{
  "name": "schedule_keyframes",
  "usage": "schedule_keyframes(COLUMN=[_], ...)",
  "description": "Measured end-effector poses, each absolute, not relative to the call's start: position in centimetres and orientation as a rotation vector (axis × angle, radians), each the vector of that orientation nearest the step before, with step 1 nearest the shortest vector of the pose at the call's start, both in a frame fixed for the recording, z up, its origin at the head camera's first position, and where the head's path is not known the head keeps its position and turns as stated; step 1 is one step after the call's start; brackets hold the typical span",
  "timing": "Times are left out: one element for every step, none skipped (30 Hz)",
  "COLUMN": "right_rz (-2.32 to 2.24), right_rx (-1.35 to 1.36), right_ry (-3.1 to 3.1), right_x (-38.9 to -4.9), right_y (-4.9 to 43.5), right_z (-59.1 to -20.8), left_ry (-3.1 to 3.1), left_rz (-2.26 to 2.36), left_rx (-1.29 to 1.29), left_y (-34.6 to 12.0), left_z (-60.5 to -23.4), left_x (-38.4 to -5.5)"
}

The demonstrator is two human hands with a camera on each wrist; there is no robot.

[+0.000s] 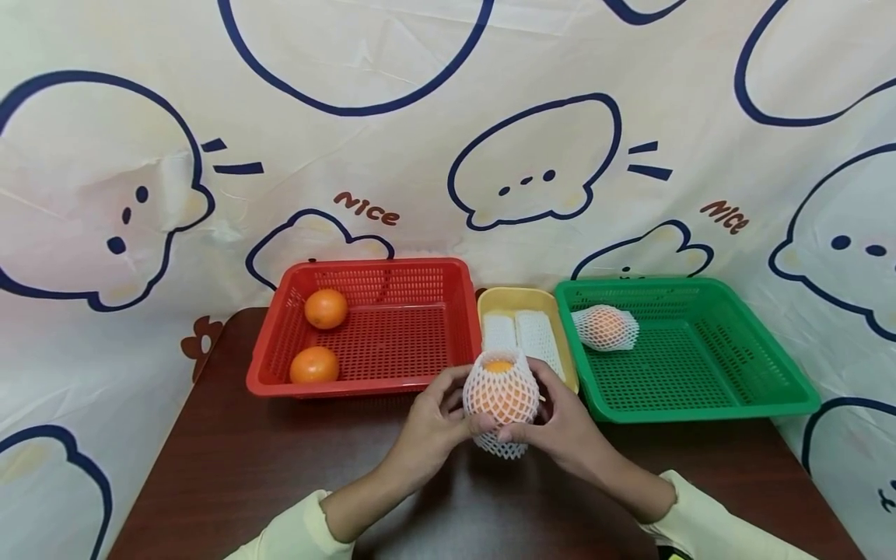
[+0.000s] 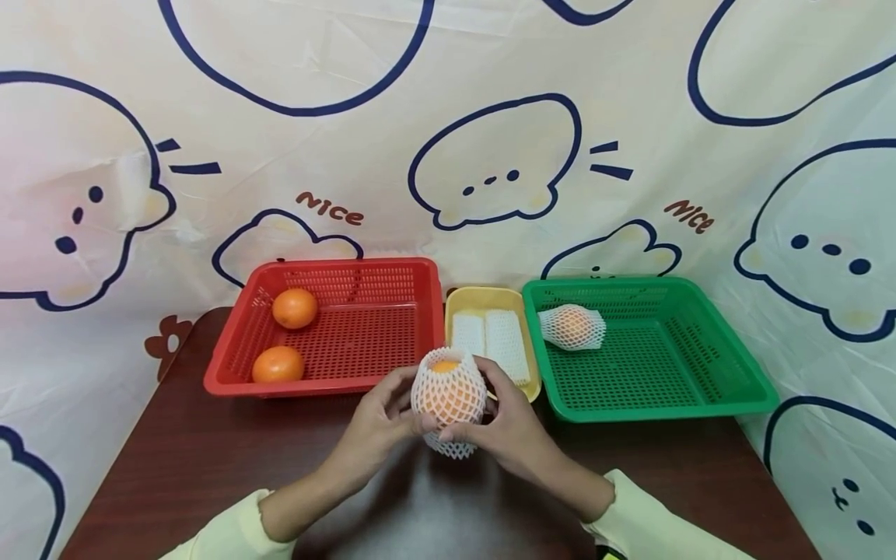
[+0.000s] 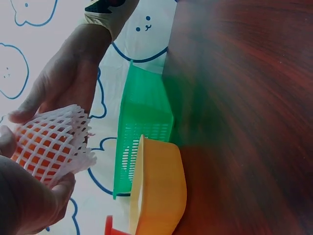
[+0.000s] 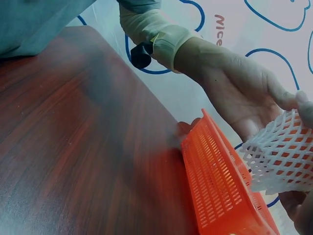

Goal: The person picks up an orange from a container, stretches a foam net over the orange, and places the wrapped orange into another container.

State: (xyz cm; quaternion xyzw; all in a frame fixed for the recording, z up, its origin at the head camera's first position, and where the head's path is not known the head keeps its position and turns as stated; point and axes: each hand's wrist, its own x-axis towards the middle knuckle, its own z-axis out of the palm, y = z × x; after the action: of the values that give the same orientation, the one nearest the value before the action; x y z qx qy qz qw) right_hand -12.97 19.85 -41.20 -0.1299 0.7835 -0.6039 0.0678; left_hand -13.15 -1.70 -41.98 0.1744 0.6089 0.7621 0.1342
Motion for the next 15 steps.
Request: schedule_keyframes(right_rz=[-1.81, -1.791, -1.766, -1.747, -1.717, -1.676, -1.632, -1.577, -1.504, -1.429, -1.335, -1.244, -1.159, -1.056, -0.955], right_rx=[-0.389, -0.386, -0.386, -0.398, -0.409, -0.417, -0.437, -0.457, -0.481, -0.515, -0.547, -0.584, -0.619, -0.647, -0.682], right_ry=[2.37, 2.388, 2.414, 2.436, 2.474, 2.527, 2.589, 2.666, 2.757, 2.851, 2.957, 3.055, 3.141, 3.23, 3.305], right_x=[-12.9, -12.9, -12.8, -12.8, -12.7, -12.7, -12.8, -13.0, -13.2, -13.5, -13.9, -14.4, -15.0, -15.6, -16.4], right_y=[20.0, 20.1, 20.4, 20.6, 21.0, 21.4, 21.8, 22.4, 23.1, 23.8, 24.7, 25.6, 26.6, 27.7, 28.8], right_z=[-41.2, -41.1, -41.0, -40.9, -40.9, -40.8, -40.7, -40.5, -40.4, -40.2, -40.0, -39.7, -39.4, -39.1, -38.7], left_ry=[1.761, 1.76, 1.763, 1.782, 1.812, 1.849, 1.899, 1.957, 2.028, 2.104, 2.175, 2.235, 2.296, 2.356, 2.417], left_rz=[2.198, 2.182, 2.162, 2.131, 2.092, 2.049, 2.001, 1.951, 1.889, 1.818, 1.745, 1.67, 1.583, 1.479, 1.361], left_rx=[0.516, 0.524, 0.533, 0.542, 0.556, 0.569, 0.584, 0.599, 0.615, 0.634, 0.654, 0.668, 0.69, 0.727, 0.772], left_y=[-1.6, -1.6, -1.5, -1.4, -1.3, -1.2, -1.0, -0.8, -0.5, -0.3, 0.1, 0.4, 0.9, 1.3, 1.8], left_z=[-42.0, -42.1, -42.1, -42.1, -42.1, -42.1, -42.0, -42.0, -41.9, -41.8, -41.7, -41.6, -41.4, -41.1, -40.9], left_x=[-13.2, -13.2, -13.3, -13.3, -13.3, -13.3, -13.4, -13.4, -13.4, -13.4, -13.3, -13.3, -13.2, -13.2, -13.1])
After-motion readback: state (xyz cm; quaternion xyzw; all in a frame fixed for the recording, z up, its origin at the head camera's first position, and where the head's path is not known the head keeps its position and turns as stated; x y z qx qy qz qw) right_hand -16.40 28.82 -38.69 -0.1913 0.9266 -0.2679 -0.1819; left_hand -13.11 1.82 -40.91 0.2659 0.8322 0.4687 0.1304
